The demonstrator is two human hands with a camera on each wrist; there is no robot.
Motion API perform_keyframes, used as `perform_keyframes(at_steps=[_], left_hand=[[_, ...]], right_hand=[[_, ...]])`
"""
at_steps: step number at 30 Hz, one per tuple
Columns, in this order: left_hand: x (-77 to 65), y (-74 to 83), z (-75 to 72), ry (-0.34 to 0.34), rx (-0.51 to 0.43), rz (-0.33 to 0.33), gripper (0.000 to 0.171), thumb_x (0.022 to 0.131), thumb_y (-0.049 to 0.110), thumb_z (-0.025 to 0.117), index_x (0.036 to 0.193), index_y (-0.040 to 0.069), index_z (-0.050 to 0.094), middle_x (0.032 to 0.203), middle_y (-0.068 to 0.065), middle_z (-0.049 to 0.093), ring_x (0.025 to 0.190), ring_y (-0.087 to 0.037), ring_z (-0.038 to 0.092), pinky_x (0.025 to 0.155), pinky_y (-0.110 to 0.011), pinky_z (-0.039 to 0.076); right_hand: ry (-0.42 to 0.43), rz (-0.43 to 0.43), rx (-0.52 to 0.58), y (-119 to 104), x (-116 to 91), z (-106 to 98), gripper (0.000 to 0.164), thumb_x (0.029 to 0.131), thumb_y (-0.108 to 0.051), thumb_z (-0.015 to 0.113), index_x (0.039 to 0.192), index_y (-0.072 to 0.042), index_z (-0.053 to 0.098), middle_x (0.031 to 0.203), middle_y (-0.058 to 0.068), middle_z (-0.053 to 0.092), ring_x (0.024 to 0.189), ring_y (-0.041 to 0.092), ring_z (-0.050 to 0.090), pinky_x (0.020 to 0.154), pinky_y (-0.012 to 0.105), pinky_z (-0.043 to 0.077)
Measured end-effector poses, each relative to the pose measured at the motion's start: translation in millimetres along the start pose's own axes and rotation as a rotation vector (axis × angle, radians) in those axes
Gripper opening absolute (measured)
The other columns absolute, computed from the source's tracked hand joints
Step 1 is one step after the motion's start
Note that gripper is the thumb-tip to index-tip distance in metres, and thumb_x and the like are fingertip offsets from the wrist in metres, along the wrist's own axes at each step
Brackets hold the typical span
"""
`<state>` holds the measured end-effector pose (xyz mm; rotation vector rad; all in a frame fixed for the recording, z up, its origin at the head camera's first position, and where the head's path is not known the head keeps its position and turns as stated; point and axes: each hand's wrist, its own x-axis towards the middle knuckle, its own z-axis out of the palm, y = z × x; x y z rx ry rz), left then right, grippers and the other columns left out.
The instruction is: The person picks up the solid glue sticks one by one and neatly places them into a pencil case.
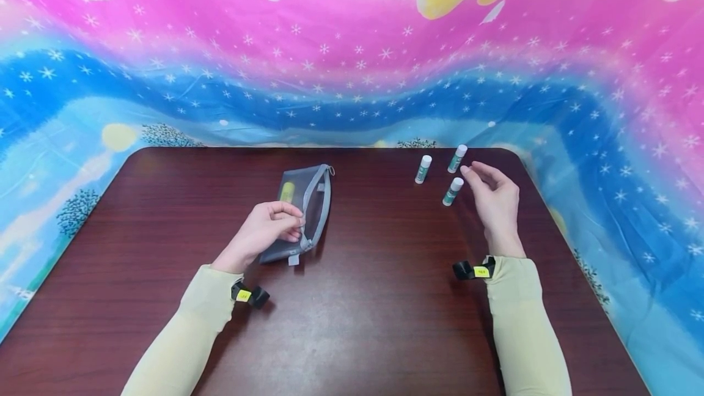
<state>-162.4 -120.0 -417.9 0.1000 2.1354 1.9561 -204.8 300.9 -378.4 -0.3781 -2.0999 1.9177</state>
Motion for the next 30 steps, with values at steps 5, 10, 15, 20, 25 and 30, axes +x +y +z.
perform_keyframes(at_steps=[5,10,15,20,25,30], left_hand=[[-0.6,0.2,-0.1,0.001,-0.001,-0.003,0.014,0.093,0.005,0.072,0.102,-0.006,0.069,0.088,-0.016,0.073,0.071,-0.022,0.070,0.071,-0.033,0.062],[-0.7,0.3,0.2,-0.001,-0.003,0.001,0.015,0.093,0.005,0.072,0.102,-0.006,0.068,0.087,-0.017,0.073,0.070,-0.021,0.070,0.070,-0.033,0.062],[-0.4,-0.1,0.1,0.000,0.001,0.001,0.016,0.093,0.005,0.072,0.103,-0.007,0.068,0.088,-0.016,0.073,0.071,-0.022,0.070,0.071,-0.033,0.062],[0.1,-0.9,-0.1,0.001,0.002,-0.002,0.016,0.093,0.006,0.072,0.103,-0.007,0.068,0.088,-0.016,0.073,0.071,-0.022,0.070,0.071,-0.034,0.062],[0.6,-1.0,-0.2,0.000,-0.001,-0.004,0.016,0.093,0.005,0.072,0.102,-0.007,0.069,0.088,-0.017,0.073,0.071,-0.022,0.070,0.071,-0.034,0.062],[0.0,-0.6,-0.7,-0.001,-0.001,-0.001,0.016,0.093,0.006,0.072,0.103,-0.007,0.069,0.088,-0.017,0.073,0.071,-0.022,0.070,0.071,-0.034,0.062]], right_hand=[[-0.007,0.020,-0.024,8,2,-3,0.054,0.088,-0.030,0.082,0.133,-0.005,0.066,0.111,-0.004,0.068,0.101,0.010,0.065,0.079,0.010,0.052],[-0.009,0.026,-0.099,15,4,-4,0.055,0.088,-0.032,0.082,0.134,-0.006,0.066,0.113,-0.006,0.067,0.097,0.005,0.065,0.081,0.011,0.052],[-0.021,0.019,-0.174,20,3,-4,0.057,0.088,-0.036,0.081,0.135,-0.007,0.065,0.113,-0.007,0.068,0.096,0.002,0.065,0.080,0.011,0.052],[-0.044,0.019,-0.265,25,1,-4,0.062,0.090,-0.041,0.078,0.139,-0.007,0.063,0.114,-0.007,0.068,0.098,0.002,0.063,0.079,0.009,0.050],[-0.061,0.035,-0.320,29,1,-4,0.065,0.090,-0.044,0.076,0.141,-0.007,0.061,0.115,-0.008,0.067,0.102,0.001,0.060,0.079,0.011,0.047],[-0.076,0.040,-0.308,36,3,-3,0.063,0.090,-0.038,0.078,0.140,-0.005,0.061,0.108,-0.011,0.069,0.098,-0.001,0.062,0.078,0.010,0.048]])
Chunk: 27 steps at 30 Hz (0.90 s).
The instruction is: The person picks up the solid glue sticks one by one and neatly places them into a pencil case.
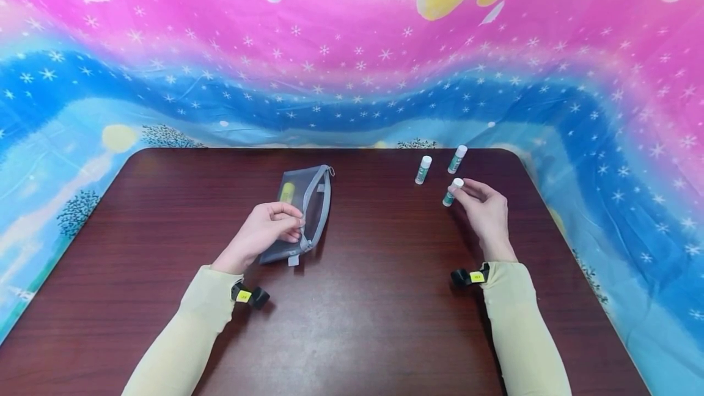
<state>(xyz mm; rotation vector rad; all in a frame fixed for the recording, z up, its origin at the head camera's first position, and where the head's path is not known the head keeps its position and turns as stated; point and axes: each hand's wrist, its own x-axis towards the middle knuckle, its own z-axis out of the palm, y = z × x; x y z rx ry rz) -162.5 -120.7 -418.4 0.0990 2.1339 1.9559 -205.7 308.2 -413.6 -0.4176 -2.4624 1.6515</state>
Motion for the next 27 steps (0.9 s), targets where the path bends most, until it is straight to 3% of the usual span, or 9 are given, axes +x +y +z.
perform_keyframes(at_steps=[21,27], left_hand=[[-0.7,1.4,-0.2,0.001,-0.003,0.005,0.012,0.093,0.005,0.071,0.101,-0.005,0.069,0.088,-0.016,0.073,0.071,-0.024,0.070,0.071,-0.035,0.062],[1.3,-1.2,-0.4,-0.006,-0.017,0.008,0.013,0.093,0.003,0.071,0.101,-0.006,0.068,0.088,-0.018,0.073,0.070,-0.021,0.070,0.069,-0.034,0.062]], right_hand=[[-0.052,0.004,-0.088,20,9,4,0.058,0.091,-0.032,0.078,0.138,-0.002,0.062,0.114,-0.001,0.071,0.096,-0.004,0.061,0.077,0.011,0.049],[-0.060,0.008,-0.113,20,8,6,0.057,0.092,-0.031,0.077,0.139,-0.003,0.062,0.125,0.013,0.068,0.096,-0.003,0.061,0.077,0.012,0.049]])
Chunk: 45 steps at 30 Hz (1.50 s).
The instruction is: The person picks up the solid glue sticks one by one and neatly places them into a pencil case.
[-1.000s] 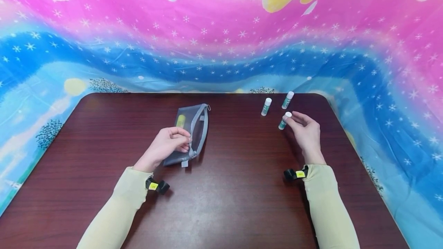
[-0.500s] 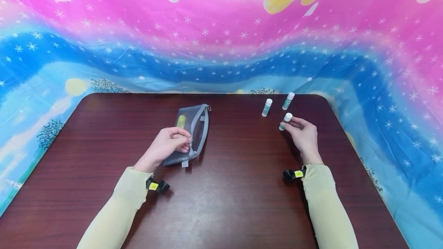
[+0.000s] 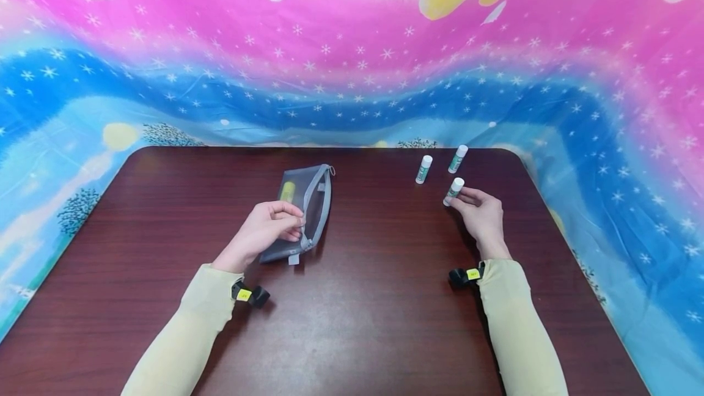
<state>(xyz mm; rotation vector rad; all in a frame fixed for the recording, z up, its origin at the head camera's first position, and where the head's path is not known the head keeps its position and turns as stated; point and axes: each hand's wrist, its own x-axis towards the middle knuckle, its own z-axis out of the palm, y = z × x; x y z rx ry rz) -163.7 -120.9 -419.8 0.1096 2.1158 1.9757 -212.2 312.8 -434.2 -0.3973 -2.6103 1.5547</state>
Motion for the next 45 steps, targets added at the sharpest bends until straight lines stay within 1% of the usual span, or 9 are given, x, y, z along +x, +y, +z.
perform_keyframes(at_steps=[3,14,21,32,39,45], left_hand=[[1.0,-0.6,0.1,0.000,-0.003,0.001,0.013,0.093,0.003,0.071,0.101,-0.007,0.067,0.088,-0.018,0.073,0.069,-0.020,0.070,0.069,-0.034,0.062],[0.3,-1.0,-0.9,0.002,0.001,-0.004,0.014,0.092,0.004,0.071,0.101,-0.006,0.068,0.088,-0.017,0.073,0.070,-0.022,0.070,0.070,-0.035,0.062],[0.3,-0.1,-0.6,0.011,0.003,-0.013,0.012,0.092,0.003,0.071,0.100,-0.004,0.069,0.087,-0.016,0.073,0.070,-0.023,0.070,0.070,-0.035,0.062],[-0.4,1.5,-1.1,0.009,0.007,-0.008,0.012,0.092,0.004,0.072,0.100,-0.004,0.069,0.087,-0.016,0.073,0.070,-0.023,0.070,0.070,-0.035,0.062],[-1.0,1.9,-1.1,0.007,0.004,-0.011,0.013,0.092,0.004,0.072,0.101,-0.005,0.068,0.087,-0.016,0.073,0.070,-0.023,0.070,0.070,-0.035,0.062],[-0.4,2.1,-1.1,0.011,0.003,-0.016,0.012,0.092,0.004,0.072,0.100,-0.004,0.069,0.087,-0.016,0.073,0.070,-0.024,0.071,0.070,-0.036,0.062]], right_hand=[[0.005,0.005,-0.017,-0.7,-0.1,1.2,0.056,0.092,-0.033,0.077,0.139,-0.004,0.062,0.128,0.017,0.067,0.098,-0.002,0.061,0.078,0.013,0.048],[0.021,0.030,-0.052,-0.4,0.4,2.6,0.055,0.093,-0.036,0.076,0.138,-0.006,0.064,0.125,0.014,0.069,0.100,0.002,0.060,0.082,0.018,0.047],[0.031,0.035,-0.045,-2.5,-0.3,4.5,0.053,0.094,-0.034,0.075,0.136,-0.005,0.064,0.127,0.019,0.066,0.096,0.002,0.061,0.080,0.019,0.047],[0.054,0.030,-0.048,-0.2,1.1,5.3,0.050,0.093,-0.034,0.076,0.133,-0.005,0.066,0.114,0.007,0.071,0.089,0.001,0.061,0.075,0.019,0.049],[0.060,0.023,-0.039,0.3,1.0,5.5,0.048,0.093,-0.032,0.075,0.132,-0.004,0.066,0.113,0.007,0.071,0.088,0.001,0.062,0.073,0.018,0.049],[0.072,0.026,-0.036,-0.2,0.8,4.7,0.048,0.093,-0.034,0.075,0.131,-0.005,0.066,0.109,0.001,0.071,0.090,0.002,0.061,0.076,0.019,0.048]])
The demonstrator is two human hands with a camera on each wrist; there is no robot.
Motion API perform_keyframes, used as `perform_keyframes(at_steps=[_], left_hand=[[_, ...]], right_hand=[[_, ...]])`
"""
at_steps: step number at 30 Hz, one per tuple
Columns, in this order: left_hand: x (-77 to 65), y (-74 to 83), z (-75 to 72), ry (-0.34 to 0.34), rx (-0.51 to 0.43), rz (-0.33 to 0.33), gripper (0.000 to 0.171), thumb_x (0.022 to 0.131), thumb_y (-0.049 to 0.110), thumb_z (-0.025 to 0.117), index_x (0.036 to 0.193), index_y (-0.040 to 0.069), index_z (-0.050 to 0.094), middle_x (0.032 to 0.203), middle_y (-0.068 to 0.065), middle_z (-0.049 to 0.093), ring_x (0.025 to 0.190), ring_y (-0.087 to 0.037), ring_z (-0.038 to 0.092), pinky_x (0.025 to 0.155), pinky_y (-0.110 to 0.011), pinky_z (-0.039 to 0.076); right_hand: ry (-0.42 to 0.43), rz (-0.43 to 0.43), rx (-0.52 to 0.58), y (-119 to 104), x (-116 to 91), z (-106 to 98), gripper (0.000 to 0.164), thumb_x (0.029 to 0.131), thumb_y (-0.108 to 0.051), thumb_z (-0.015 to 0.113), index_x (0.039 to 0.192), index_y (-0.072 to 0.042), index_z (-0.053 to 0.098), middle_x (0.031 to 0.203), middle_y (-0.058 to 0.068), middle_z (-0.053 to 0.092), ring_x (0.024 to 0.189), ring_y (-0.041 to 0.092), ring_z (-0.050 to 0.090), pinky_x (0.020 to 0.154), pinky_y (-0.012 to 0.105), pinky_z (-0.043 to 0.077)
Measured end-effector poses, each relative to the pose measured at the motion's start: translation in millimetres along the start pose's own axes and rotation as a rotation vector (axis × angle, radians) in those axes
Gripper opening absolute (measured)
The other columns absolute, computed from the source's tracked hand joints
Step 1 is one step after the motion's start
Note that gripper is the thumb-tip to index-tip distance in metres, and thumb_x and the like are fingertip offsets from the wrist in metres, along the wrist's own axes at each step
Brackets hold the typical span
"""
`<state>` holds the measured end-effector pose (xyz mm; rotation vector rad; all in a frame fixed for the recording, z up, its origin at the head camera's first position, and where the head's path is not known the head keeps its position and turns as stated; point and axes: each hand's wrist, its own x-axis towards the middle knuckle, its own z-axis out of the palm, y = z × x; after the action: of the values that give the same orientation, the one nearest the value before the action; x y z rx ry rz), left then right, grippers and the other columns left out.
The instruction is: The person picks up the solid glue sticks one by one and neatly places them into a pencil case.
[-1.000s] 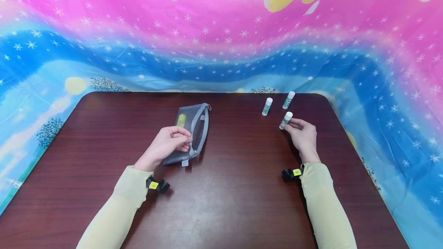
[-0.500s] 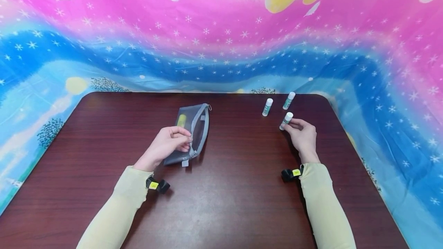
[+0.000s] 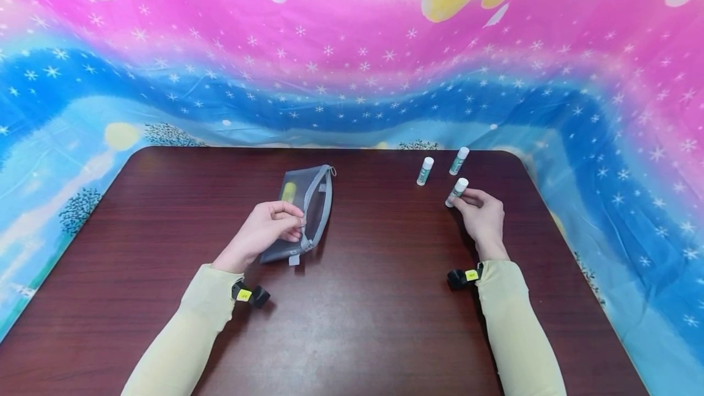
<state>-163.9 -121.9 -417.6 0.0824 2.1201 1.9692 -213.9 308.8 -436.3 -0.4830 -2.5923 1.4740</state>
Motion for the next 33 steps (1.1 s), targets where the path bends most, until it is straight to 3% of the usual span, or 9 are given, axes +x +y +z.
perform_keyframes(at_steps=[18,28,33], left_hand=[[0.6,-2.2,0.0,-0.008,-0.002,0.015,0.014,0.093,0.004,0.071,0.101,-0.006,0.068,0.088,-0.017,0.073,0.070,-0.021,0.070,0.069,-0.034,0.062],[0.1,-1.2,-0.4,-0.009,0.006,0.016,0.013,0.093,0.004,0.070,0.101,-0.005,0.068,0.087,-0.016,0.073,0.070,-0.022,0.070,0.070,-0.035,0.062],[-0.3,-1.2,-0.4,-0.006,0.007,0.006,0.012,0.093,0.004,0.070,0.101,-0.004,0.069,0.088,-0.016,0.073,0.070,-0.023,0.070,0.070,-0.035,0.062]], right_hand=[[0.026,-0.022,0.028,-0.4,0.4,0.9,0.045,0.092,-0.030,0.077,0.128,-0.003,0.068,0.103,-0.002,0.072,0.086,-0.001,0.063,0.073,0.016,0.050],[0.034,-0.050,0.066,-5.3,-0.1,2.8,0.042,0.092,-0.022,0.077,0.126,0.000,0.067,0.091,-0.013,0.069,0.081,-0.005,0.063,0.071,0.012,0.051],[0.032,-0.055,0.082,-6.0,0.1,3.9,0.043,0.091,-0.022,0.078,0.126,0.001,0.067,0.094,-0.009,0.071,0.083,-0.005,0.064,0.071,0.012,0.051]])
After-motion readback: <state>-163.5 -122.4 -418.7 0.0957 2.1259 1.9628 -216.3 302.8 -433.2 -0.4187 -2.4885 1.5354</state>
